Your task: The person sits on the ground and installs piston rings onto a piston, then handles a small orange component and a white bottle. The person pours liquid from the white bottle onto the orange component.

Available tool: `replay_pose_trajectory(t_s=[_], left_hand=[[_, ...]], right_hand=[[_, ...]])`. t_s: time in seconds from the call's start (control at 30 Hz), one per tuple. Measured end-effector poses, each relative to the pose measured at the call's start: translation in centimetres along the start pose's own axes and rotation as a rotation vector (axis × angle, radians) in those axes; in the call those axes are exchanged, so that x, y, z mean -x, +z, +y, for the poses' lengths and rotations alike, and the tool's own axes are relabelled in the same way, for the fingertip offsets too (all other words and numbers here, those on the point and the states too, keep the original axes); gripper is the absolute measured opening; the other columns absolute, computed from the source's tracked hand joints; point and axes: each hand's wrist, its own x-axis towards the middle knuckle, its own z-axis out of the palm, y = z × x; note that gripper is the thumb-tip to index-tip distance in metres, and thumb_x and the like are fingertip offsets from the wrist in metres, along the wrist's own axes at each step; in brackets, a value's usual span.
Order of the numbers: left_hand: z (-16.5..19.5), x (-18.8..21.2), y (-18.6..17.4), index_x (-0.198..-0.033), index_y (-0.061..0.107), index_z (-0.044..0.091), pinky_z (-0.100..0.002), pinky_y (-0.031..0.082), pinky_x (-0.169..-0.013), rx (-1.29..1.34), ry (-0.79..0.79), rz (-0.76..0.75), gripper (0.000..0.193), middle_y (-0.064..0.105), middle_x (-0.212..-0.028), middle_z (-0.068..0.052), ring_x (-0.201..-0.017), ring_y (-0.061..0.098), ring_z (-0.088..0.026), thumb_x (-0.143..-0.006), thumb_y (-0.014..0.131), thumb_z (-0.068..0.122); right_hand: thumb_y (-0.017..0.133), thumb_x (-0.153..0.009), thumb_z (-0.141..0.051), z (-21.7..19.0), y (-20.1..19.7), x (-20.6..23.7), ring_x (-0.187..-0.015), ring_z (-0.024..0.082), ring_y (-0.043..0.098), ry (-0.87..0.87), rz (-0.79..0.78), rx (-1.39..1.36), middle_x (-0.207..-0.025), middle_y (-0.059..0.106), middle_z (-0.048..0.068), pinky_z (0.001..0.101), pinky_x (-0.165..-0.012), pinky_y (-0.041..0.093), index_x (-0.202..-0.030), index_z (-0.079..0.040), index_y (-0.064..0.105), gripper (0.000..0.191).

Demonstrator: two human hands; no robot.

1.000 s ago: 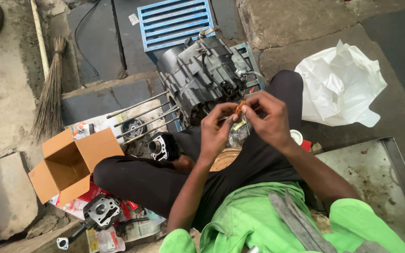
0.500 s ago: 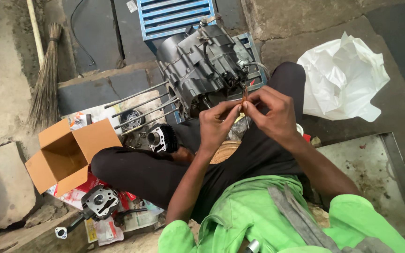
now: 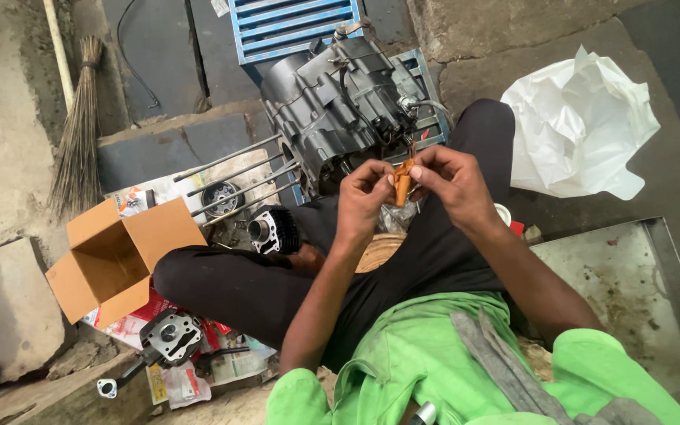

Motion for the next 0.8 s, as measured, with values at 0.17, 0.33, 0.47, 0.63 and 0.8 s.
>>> replay_pose_trajectory(t_s=[0.17, 0.33, 0.47, 0.63, 0.8], left_hand=[[-1.0, 0.2, -0.1, -0.099, 0.07, -0.002, -0.021, 0.053, -0.065, -0.49, 0.288, 0.129, 0.008, 0.068, -0.085, 0.0, -0.073, 0.062, -0.005, -0.097, 0.069, 0.005], [-2.2, -0.2, -0.7, -0.104, 0.068, -0.002, -0.021, 0.049, -0.067, -0.21, 0.082, -0.051, 0.013, 0.066, -0.086, 0.002, -0.076, 0.058, -0.003, -0.101, 0.065, 0.011], [-3.2, -0.6, -0.7, -0.109, 0.066, -0.002, -0.022, 0.047, -0.071, 0.123, -0.007, -0.126, 0.019, 0.063, -0.09, 0.001, -0.079, 0.055, -0.005, -0.105, 0.065, 0.017], [-2.2, -0.5, 0.0, -0.107, 0.062, 0.002, -0.023, 0.05, -0.068, -0.138, 0.081, -0.113, 0.021, 0.063, -0.093, 0.001, -0.08, 0.057, -0.005, -0.1, 0.066, 0.021], [-0.4, -0.3, 0.0, -0.096, 0.065, -0.003, -0.024, 0.052, -0.067, -0.396, 0.236, -0.125, 0.026, 0.061, -0.09, -0.003, -0.076, 0.061, -0.008, -0.099, 0.07, 0.022]], right_hand=[[0.073, -0.093, -0.013, 1.6, -0.7, -0.1, -0.077, 0.009, 0.067, 0.062, 0.015, 0.1, -0.092, 0.07, 0.001, 0.0247, -0.064, 0.056, -0.107, -0.003, 0.065, 0.019], [0.074, -0.096, -0.011, 2.3, -1.6, -0.5, -0.085, 0.011, 0.068, 0.038, -0.102, -0.048, -0.097, 0.072, 0.005, 0.0266, -0.074, 0.057, -0.112, 0.002, 0.07, 0.021], [0.072, -0.096, -0.013, 2.3, -2.0, -0.6, -0.085, 0.013, 0.071, 0.098, -0.117, -0.215, -0.098, 0.073, 0.007, 0.0287, -0.077, 0.06, -0.114, 0.002, 0.071, 0.023], [0.074, -0.095, -0.007, 1.5, -1.8, 0.1, -0.092, 0.01, 0.068, -0.029, -0.04, 0.135, -0.104, 0.07, 0.005, 0.0288, -0.082, 0.058, -0.113, 0.002, 0.068, 0.021], [0.071, -0.097, -0.005, 0.5, -2.4, 0.4, -0.094, 0.01, 0.066, -0.007, -0.159, 0.236, -0.105, 0.07, 0.005, 0.0285, -0.083, 0.056, -0.118, 0.002, 0.068, 0.023]])
